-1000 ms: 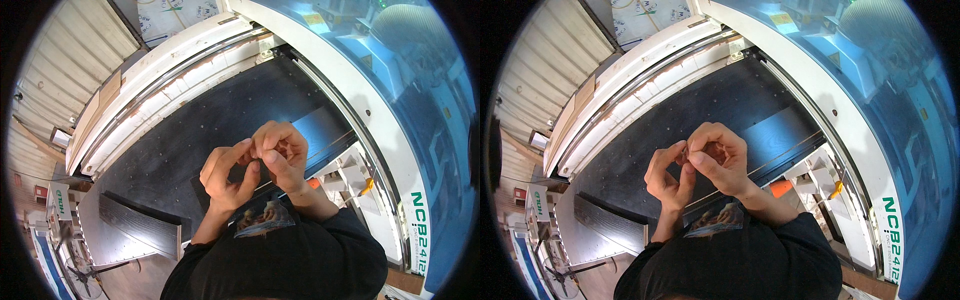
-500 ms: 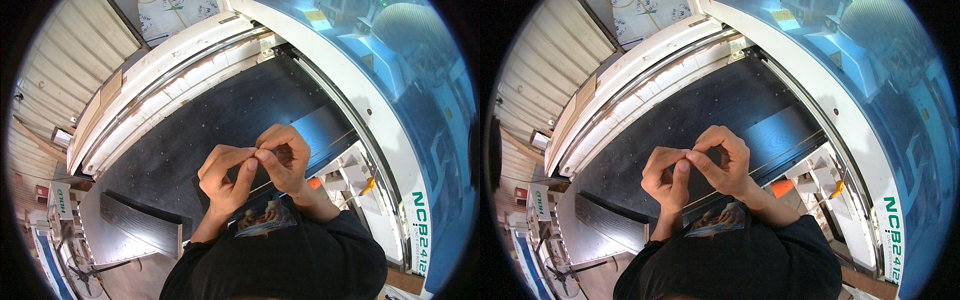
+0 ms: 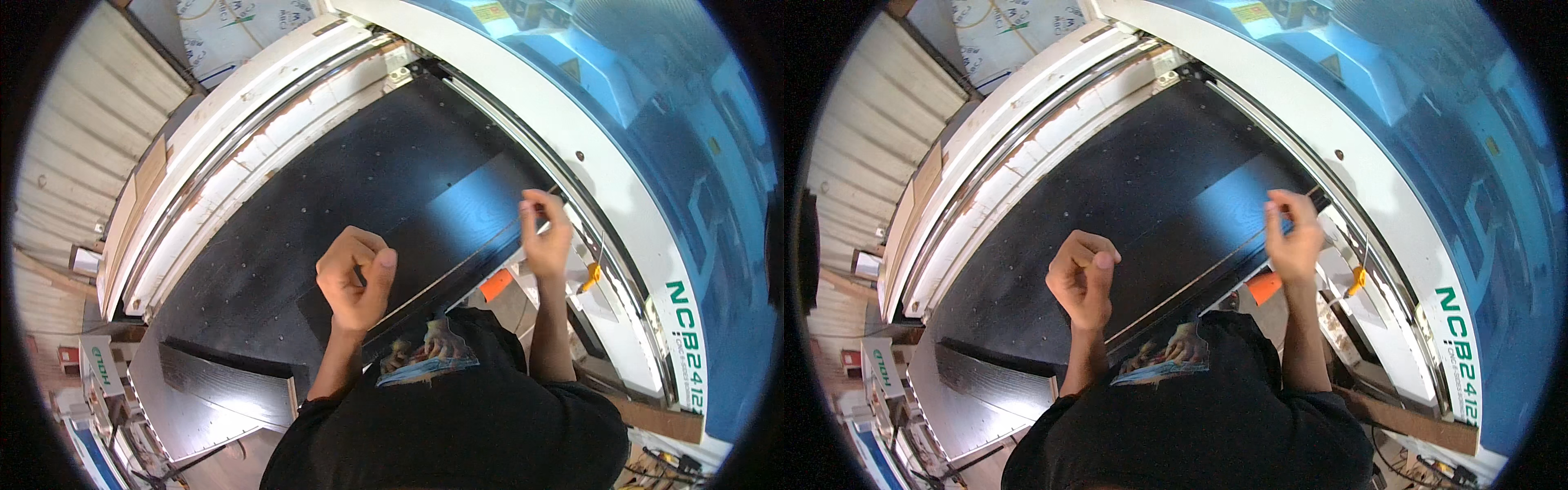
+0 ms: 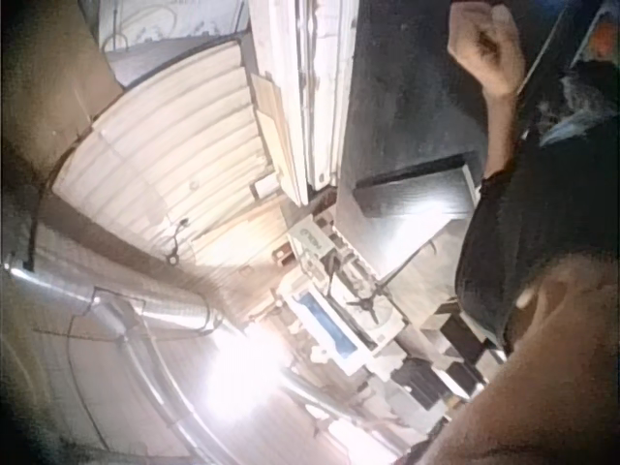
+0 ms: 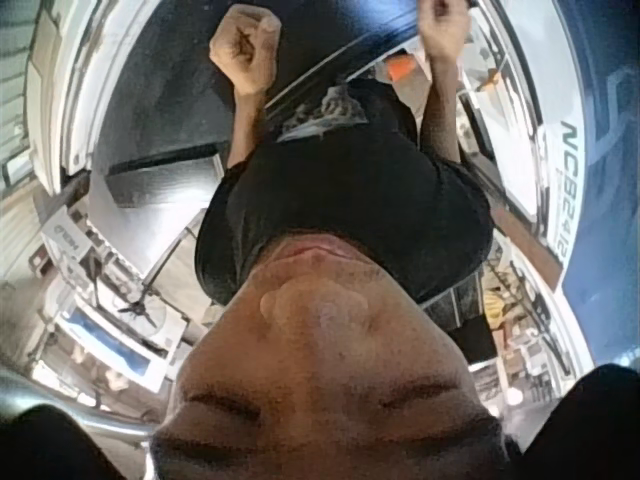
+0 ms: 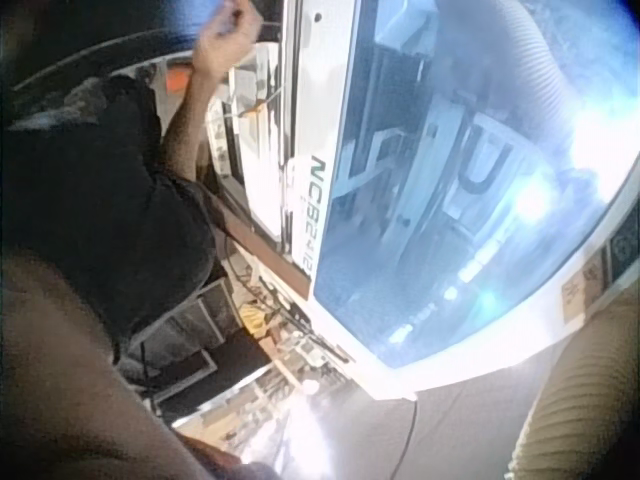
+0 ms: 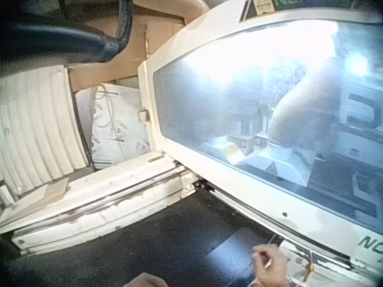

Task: The person uses a small yellow-handled tool to pry strips off dark wooden boards and positions them on a machine table before moving and stacking the finished parts.

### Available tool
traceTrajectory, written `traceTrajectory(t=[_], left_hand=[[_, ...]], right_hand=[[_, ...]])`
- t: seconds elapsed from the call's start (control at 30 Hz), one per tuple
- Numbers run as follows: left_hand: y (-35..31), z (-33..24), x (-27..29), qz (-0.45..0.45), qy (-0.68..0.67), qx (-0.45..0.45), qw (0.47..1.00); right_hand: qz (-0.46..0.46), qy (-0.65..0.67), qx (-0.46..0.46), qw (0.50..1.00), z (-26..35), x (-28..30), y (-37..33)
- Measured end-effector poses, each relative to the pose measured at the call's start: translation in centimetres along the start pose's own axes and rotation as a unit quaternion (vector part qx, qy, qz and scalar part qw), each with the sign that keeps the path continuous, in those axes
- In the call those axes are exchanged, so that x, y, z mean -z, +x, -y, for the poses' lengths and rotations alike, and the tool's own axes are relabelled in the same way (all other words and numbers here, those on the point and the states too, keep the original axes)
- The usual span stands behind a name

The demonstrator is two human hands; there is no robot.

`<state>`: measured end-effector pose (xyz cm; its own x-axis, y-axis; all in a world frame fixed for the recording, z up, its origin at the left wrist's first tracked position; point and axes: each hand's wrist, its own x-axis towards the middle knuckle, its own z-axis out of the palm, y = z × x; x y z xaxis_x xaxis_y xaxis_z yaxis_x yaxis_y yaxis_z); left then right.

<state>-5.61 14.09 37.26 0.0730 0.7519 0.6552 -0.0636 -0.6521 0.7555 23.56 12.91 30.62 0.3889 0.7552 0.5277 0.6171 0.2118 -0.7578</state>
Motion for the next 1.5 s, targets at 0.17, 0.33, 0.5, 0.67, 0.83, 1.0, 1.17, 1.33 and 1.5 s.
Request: traceTrajectory(t=[0.17,0.33,0.5,0.67,0.83,1.0,1.17,1.33,1.5], left_hand=[[1.1,1.1,-0.9,0.002,-0.351,0.169,0.921],[1.8,1.6,-0.6,0.017,-0.348,0.146,0.926],[1.9,1.9,-0.1,0.022,-0.311,0.076,0.947],[1.8,1.7,0.6,0.007,-0.309,0.041,0.950],[1.7,1.1,1.0,0.030,-0.377,0.048,0.925],[1.6,0.3,1.8,0.024,-0.621,0.148,0.770],[2.2,0.2,2.6,0.041,-0.692,0.155,0.704],[2.9,0.1,2.6,0.039,-0.694,0.154,0.703],[2.7,-0.1,2.8,0.026,-0.697,0.149,0.701]], right_hand=[[-0.152,-0.319,-0.068,0.933,-10.4,7.5,-2.0],[-0.134,-0.477,-0.197,0.846,-21.9,12.1,-9.9],[-0.097,-0.415,-0.300,0.853,-24.9,13.0,-13.6],[-0.059,-0.371,-0.301,0.876,-24.7,14.5,-12.1],[-0.018,-0.299,-0.347,0.889,-25.8,15.5,-12.1],[0.028,-0.209,-0.315,0.925,-27.5,16.9,-12.4],[-0.048,0.129,-0.248,0.959,-20.6,13.4,-11.9],[0.166,0.220,-0.313,0.909,-19.3,10.6,-15.6],[0.173,0.155,-0.405,0.884,-24.6,9.7,-25.5]])
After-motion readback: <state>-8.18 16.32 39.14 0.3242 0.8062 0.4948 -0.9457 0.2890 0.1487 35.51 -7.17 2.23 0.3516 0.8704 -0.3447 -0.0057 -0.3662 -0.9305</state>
